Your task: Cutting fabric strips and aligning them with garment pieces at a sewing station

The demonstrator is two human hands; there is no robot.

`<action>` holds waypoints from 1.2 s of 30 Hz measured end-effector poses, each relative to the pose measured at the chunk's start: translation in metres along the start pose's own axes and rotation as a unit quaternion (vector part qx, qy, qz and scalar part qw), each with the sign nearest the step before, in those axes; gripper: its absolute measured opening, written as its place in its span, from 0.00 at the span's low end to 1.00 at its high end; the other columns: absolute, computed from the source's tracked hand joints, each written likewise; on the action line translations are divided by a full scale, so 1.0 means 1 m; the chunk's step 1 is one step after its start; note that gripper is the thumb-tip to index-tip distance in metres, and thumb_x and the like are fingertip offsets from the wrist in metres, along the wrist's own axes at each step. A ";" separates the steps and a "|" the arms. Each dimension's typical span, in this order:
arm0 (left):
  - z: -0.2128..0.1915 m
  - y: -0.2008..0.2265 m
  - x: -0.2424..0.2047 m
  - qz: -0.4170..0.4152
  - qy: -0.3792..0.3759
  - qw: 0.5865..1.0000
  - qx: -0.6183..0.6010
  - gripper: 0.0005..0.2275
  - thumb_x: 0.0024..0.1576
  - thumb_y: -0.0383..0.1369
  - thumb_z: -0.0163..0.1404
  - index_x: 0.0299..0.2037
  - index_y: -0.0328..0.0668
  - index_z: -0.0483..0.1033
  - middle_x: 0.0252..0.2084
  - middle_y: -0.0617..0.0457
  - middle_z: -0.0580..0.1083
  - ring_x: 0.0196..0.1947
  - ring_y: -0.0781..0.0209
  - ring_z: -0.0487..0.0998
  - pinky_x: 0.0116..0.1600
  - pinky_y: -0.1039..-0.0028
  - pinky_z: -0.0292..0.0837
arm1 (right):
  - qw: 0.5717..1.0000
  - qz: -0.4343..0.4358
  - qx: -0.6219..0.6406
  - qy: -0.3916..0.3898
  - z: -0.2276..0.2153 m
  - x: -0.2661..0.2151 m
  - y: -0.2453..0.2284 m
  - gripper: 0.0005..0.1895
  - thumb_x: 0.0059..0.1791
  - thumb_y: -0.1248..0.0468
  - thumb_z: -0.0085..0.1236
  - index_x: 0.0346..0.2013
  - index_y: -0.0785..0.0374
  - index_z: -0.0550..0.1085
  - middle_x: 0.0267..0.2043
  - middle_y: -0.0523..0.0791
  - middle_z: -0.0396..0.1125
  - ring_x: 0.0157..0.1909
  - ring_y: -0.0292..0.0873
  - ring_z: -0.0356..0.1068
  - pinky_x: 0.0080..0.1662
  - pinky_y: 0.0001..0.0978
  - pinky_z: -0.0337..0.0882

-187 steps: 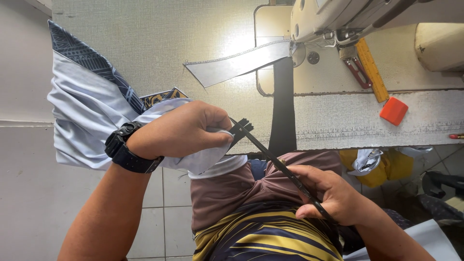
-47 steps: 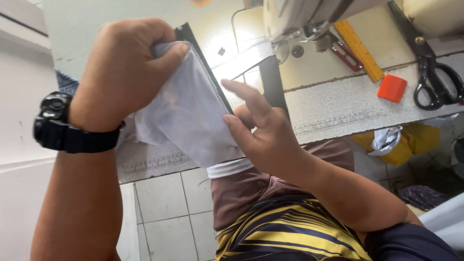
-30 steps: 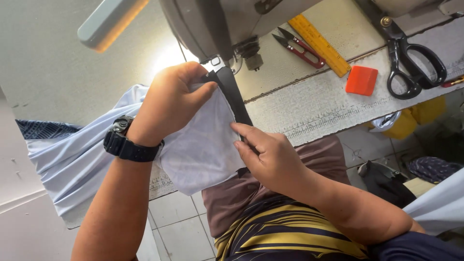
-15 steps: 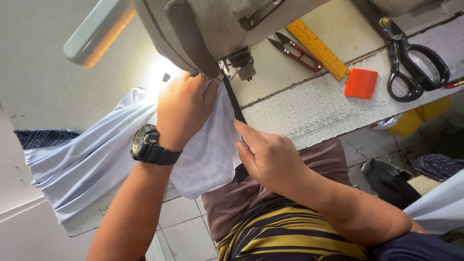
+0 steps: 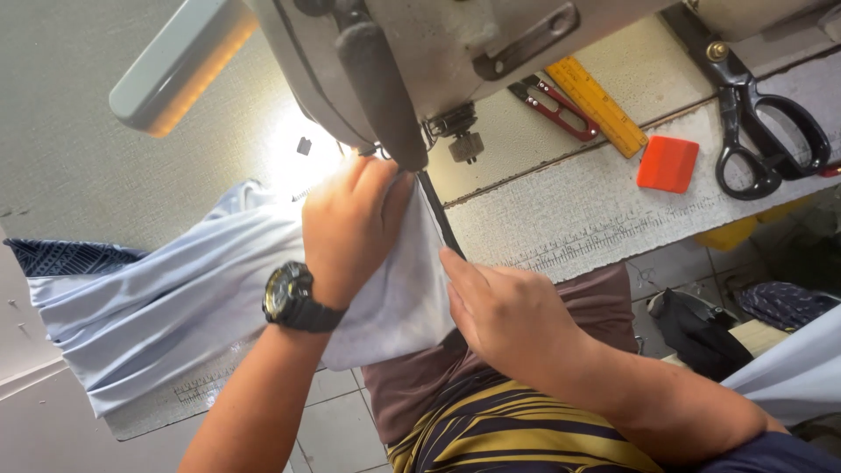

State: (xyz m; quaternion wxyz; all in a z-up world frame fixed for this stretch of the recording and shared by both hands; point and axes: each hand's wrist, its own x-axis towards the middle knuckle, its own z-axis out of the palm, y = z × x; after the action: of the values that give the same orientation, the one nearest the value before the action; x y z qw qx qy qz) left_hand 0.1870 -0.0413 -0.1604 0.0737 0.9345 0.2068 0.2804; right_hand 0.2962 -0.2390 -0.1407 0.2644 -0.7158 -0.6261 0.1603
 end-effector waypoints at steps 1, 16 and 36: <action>-0.004 0.005 -0.001 -0.025 -0.040 0.999 -0.012 0.05 0.62 0.34 0.56 0.38 0.45 0.74 0.31 0.52 0.68 0.28 0.46 0.72 0.30 0.60 0.67 | 1.000 -0.009 -0.006 0.000 -0.002 -0.004 -0.001 0.20 0.51 0.65 0.52 0.58 0.67 0.72 0.16 0.41 0.63 0.16 0.41 0.64 0.22 0.33 0.64; -0.009 0.004 0.012 -0.112 -0.177 0.978 -0.015 0.12 0.61 0.35 0.53 0.28 0.45 0.64 0.21 0.51 0.63 0.22 0.47 0.64 0.24 0.58 0.54 | 0.998 -0.028 0.049 0.022 -0.007 -0.010 0.001 0.19 0.53 0.69 0.55 0.58 0.74 0.70 0.21 0.41 0.61 0.20 0.43 0.60 0.27 0.39 0.65; 0.002 0.001 0.005 -0.128 -0.173 0.977 0.011 0.16 0.50 0.26 0.51 0.21 0.47 0.51 0.16 0.55 0.59 0.18 0.49 0.58 0.25 0.58 0.53 | 0.996 -0.046 0.048 0.063 -0.028 0.039 0.006 0.05 0.54 0.71 0.54 0.43 0.70 0.74 0.34 0.49 0.67 0.33 0.49 0.66 0.36 0.40 0.69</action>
State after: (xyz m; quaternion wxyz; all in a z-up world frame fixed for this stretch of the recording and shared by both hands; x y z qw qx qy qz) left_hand 0.1921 -0.0405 -0.1594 0.1336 0.9355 0.3114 0.1002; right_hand 0.3233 -0.2058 -0.1179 0.3443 -0.6816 -0.6320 0.1322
